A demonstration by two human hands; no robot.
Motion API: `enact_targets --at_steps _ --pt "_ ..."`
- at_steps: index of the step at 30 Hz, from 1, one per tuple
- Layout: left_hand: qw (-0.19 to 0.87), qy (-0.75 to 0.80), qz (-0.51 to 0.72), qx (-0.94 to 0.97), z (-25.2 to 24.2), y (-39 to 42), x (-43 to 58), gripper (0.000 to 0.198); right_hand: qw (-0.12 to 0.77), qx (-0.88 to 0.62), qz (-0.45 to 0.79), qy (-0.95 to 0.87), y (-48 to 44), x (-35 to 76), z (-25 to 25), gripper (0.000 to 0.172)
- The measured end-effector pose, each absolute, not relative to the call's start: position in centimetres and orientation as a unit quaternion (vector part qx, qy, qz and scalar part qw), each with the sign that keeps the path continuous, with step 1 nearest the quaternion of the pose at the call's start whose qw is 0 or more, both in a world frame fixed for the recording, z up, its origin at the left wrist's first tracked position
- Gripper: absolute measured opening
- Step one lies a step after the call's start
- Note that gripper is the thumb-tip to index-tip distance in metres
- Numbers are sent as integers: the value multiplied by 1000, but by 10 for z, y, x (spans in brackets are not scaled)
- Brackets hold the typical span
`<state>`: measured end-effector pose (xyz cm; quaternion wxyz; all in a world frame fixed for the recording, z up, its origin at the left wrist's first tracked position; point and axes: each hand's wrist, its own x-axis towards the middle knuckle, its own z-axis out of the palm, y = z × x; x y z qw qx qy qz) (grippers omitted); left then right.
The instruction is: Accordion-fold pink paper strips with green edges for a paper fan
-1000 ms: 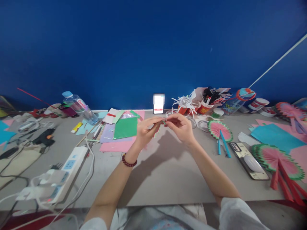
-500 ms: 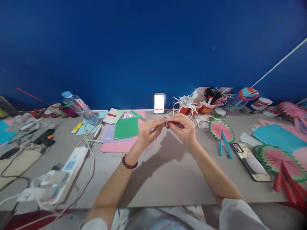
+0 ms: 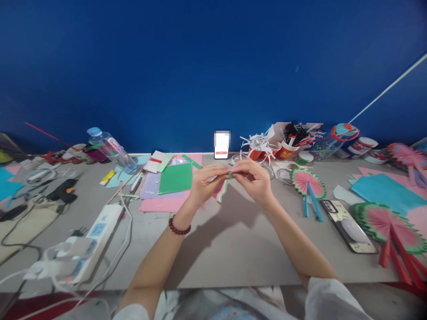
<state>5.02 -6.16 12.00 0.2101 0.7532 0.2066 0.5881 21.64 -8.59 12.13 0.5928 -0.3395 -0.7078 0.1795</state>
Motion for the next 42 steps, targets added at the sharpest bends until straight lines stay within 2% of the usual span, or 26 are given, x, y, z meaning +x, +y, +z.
enact_targets --at_steps 18,27,32,37,42 --pt "185 216 592 754 119 -63 51 7 610 -345 206 -683 -86 213 119 6" --pt "113 201 589 775 122 -63 47 9 608 -331 314 -650 -90 214 124 11" --pt "49 198 582 787 123 -63 49 8 578 -364 294 -668 -88 219 126 9" --pt "-14 214 554 804 121 -64 50 8 513 -423 278 -694 -88 227 132 11" --pt "-32 230 522 820 116 -65 53 8 475 -452 238 -716 -92 234 138 9"
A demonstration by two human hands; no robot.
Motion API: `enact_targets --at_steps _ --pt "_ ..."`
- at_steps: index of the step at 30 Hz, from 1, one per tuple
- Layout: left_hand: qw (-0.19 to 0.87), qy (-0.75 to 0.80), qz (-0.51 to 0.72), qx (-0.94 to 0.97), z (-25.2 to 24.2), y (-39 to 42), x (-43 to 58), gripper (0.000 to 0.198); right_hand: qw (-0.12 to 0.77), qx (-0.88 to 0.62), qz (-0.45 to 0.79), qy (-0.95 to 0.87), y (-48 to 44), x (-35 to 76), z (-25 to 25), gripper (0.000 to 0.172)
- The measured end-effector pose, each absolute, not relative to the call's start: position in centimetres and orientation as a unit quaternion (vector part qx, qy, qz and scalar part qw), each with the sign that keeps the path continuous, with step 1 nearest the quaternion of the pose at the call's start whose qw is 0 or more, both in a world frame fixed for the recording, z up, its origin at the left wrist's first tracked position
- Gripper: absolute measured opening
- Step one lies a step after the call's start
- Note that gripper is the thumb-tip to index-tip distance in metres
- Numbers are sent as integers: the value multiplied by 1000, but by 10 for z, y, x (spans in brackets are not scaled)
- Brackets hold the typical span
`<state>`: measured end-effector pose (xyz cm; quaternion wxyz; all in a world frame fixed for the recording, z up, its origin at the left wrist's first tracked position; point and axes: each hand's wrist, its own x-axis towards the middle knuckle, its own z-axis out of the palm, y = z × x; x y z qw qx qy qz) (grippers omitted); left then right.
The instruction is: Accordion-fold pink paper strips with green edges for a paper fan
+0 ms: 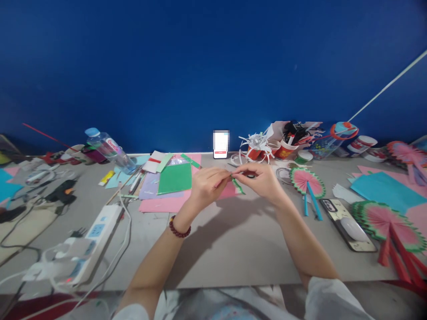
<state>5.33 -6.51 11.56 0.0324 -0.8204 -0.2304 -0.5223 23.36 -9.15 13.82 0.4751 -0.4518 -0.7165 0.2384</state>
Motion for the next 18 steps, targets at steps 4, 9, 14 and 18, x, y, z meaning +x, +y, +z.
enact_targets --at_steps 4,9,14,18 --pt "-16 -248 -520 -817 113 -66 55 7 458 -449 153 -752 -93 233 138 12" --pt "-171 -310 -520 -777 113 -65 55 13 474 -440 128 -752 -90 230 134 13" --pt "-240 -327 -502 -763 111 -65 55 13 506 -454 198 -706 -85 232 133 10" --pt "-251 -337 -507 -753 108 -65 57 11 504 -458 248 -689 -83 233 132 10"
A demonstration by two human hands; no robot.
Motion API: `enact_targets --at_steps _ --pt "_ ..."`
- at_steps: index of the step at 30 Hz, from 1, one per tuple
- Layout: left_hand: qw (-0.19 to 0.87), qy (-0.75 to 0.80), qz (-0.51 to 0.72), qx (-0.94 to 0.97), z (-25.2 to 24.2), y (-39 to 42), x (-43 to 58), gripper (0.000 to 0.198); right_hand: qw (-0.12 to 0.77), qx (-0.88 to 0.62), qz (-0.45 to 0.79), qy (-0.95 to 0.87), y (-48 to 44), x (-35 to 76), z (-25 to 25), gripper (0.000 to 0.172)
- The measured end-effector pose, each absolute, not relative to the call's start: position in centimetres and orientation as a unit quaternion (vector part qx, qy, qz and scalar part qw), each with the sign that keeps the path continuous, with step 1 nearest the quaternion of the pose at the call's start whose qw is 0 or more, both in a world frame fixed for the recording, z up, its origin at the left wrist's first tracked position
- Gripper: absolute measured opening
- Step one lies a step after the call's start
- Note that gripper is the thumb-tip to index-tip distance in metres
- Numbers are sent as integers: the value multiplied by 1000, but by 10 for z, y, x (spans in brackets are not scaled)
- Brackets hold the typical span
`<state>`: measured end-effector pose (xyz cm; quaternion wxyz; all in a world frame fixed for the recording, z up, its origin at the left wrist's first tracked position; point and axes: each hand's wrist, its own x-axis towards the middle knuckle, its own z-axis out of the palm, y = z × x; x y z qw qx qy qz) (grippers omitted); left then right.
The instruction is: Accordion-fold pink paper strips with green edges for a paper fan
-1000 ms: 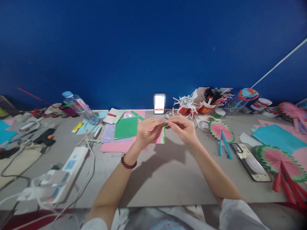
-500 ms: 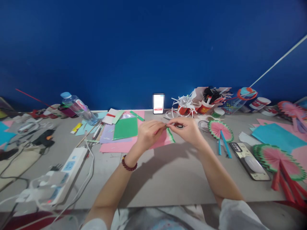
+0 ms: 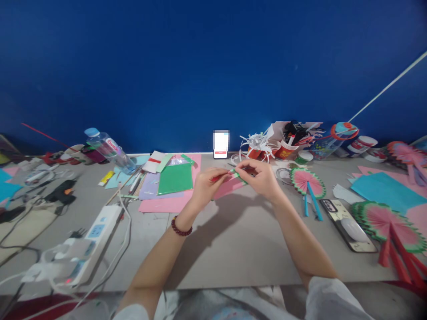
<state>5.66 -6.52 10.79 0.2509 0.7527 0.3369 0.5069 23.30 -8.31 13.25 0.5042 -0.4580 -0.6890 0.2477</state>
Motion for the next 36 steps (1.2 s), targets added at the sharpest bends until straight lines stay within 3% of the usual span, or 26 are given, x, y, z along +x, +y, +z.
enact_targets --at_steps 14,23,36 --pt "199 356 467 784 105 -66 58 19 501 -489 310 -642 -76 232 122 11" --pt "168 363 456 795 105 -65 57 19 464 -475 367 -651 -75 236 121 27" --pt "242 382 396 799 105 -57 49 13 464 -522 290 -654 -72 240 124 11"
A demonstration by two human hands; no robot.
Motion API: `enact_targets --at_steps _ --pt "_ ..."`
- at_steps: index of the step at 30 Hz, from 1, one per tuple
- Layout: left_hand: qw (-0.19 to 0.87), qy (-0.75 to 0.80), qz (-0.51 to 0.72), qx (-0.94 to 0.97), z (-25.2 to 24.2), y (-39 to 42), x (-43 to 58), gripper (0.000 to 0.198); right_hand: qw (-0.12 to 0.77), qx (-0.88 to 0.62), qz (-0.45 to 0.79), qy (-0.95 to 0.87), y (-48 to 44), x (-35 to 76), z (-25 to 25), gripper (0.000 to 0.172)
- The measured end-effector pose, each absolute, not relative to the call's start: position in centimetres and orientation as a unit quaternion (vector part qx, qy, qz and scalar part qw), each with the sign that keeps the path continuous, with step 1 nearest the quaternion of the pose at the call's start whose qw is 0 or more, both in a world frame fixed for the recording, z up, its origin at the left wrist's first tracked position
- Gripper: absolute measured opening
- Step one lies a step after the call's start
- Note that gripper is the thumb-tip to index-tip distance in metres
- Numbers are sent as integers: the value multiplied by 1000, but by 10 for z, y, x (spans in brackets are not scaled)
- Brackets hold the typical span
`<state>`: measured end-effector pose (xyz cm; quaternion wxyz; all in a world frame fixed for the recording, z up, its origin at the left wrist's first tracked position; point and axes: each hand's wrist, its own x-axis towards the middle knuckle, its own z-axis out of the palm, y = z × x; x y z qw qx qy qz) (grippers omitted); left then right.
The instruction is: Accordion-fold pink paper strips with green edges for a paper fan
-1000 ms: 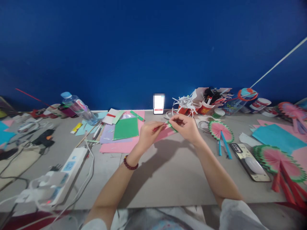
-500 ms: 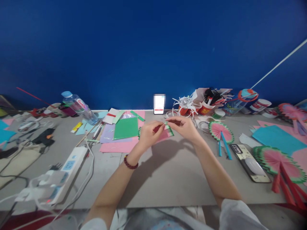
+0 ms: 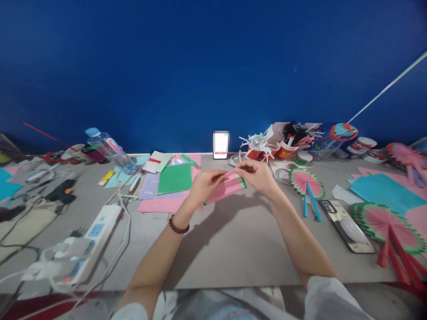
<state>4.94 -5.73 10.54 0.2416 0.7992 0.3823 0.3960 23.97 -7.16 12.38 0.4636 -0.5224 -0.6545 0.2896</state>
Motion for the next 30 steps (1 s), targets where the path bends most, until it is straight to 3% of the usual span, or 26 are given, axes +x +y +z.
enact_targets --at_steps 14,18,30 --pt "149 409 346 831 104 -57 49 20 454 -520 259 -675 -70 239 120 8" --pt "130 421 343 830 104 -61 52 22 441 -489 264 -705 -71 236 120 14" --pt "199 399 337 829 102 -51 42 17 414 -517 225 -715 -66 244 121 10"
